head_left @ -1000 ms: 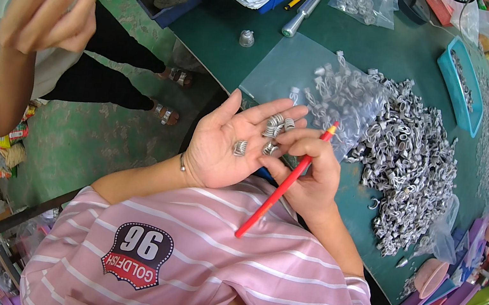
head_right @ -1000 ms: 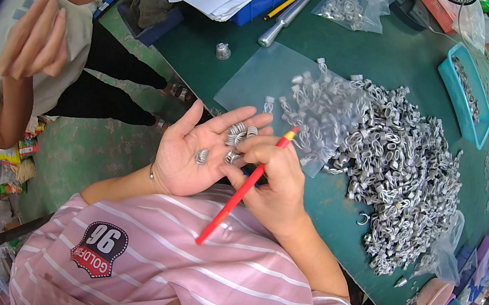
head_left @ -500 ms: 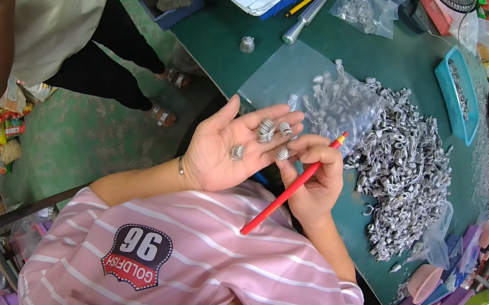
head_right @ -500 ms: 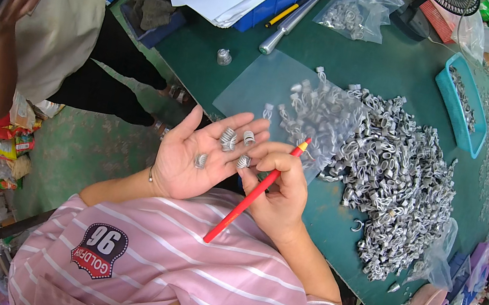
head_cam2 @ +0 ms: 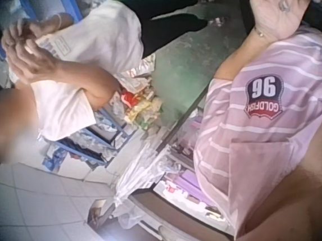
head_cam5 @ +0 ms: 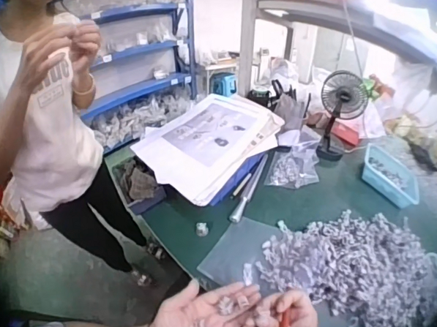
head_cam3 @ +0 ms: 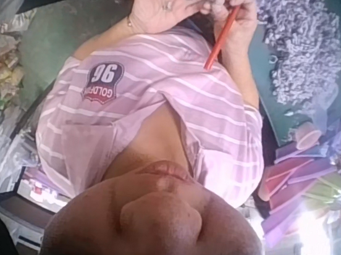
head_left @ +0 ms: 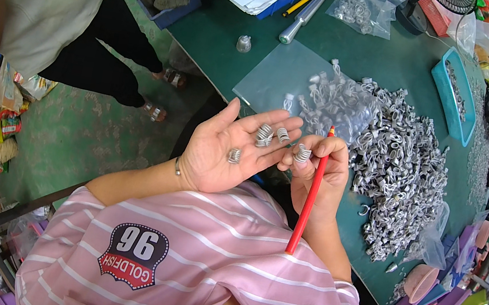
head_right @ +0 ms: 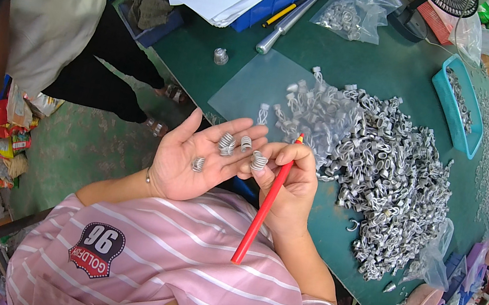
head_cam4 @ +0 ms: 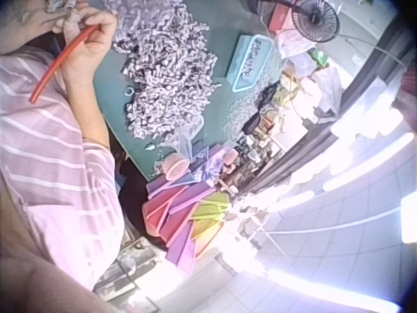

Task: The person sorts small metal components on a production table, picking them up by hand, showing them to another person, and placing them into a plastic bag.

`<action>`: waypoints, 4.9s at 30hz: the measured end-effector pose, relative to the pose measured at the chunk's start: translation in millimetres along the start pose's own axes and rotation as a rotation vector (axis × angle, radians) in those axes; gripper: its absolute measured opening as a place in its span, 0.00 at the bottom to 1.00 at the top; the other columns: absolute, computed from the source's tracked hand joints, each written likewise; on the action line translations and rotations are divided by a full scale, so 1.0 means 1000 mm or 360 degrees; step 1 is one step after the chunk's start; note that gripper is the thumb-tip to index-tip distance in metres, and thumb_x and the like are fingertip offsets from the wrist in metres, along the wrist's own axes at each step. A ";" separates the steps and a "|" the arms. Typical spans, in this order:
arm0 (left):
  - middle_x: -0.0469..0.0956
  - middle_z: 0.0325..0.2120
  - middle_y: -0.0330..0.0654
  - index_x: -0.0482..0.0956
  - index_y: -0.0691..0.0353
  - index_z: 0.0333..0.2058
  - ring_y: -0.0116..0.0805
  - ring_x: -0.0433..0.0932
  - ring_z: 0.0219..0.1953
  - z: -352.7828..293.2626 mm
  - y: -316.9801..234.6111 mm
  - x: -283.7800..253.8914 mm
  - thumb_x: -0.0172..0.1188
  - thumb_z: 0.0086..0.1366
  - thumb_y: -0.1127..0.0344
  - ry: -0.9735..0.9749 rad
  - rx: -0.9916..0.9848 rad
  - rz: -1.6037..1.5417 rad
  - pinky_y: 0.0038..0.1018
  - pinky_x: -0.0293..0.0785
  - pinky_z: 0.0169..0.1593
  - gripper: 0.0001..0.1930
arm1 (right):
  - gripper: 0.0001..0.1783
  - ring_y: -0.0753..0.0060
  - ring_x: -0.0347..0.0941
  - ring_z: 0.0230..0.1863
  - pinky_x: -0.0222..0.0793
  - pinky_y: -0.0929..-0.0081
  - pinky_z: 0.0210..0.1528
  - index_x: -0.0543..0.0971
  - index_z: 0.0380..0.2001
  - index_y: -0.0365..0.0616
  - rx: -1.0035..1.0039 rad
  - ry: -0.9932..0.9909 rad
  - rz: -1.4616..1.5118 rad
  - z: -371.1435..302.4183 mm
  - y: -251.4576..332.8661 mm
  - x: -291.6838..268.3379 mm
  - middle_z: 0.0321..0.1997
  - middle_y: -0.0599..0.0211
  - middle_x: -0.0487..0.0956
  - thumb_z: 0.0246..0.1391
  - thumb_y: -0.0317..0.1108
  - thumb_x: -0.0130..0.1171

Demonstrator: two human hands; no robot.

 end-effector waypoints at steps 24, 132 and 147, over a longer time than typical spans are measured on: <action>0.65 0.31 0.37 0.68 0.62 0.50 0.24 0.60 0.25 0.041 -0.015 0.002 0.47 0.66 0.70 -0.0299 0.0010 0.0128 0.18 0.57 0.24 0.14 | 0.10 0.75 0.71 0.27 0.69 0.81 0.29 0.63 0.31 0.43 -0.0835 -0.0535 -0.0771 -0.024 0.092 -0.041 0.31 0.57 0.75 0.54 0.19 0.53; 0.78 0.33 0.42 0.75 0.68 0.40 0.29 0.78 0.32 0.098 0.029 0.078 0.56 0.64 0.68 0.0186 0.0165 0.1739 0.24 0.74 0.37 0.10 | 0.09 0.79 0.63 0.18 0.60 0.78 0.21 0.74 0.24 0.39 -0.0909 -0.0662 -0.1642 -0.009 0.134 -0.029 0.16 0.69 0.68 0.58 0.30 0.55; 0.78 0.35 0.39 0.79 0.59 0.32 0.35 0.76 0.35 -0.027 0.108 0.276 0.63 0.48 0.69 0.2842 0.0706 0.3101 0.35 0.70 0.43 0.10 | 0.09 0.80 0.62 0.14 0.58 0.79 0.14 0.72 0.28 0.39 -0.0398 -0.1299 -0.0922 0.128 0.203 -0.147 0.19 0.71 0.71 0.59 0.33 0.49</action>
Point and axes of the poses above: each hand's wrist, its own z-axis towards the middle knuckle, its own x-axis out of the palm, y = z × x, the point moved 6 cm from there along z, towards the middle knuckle
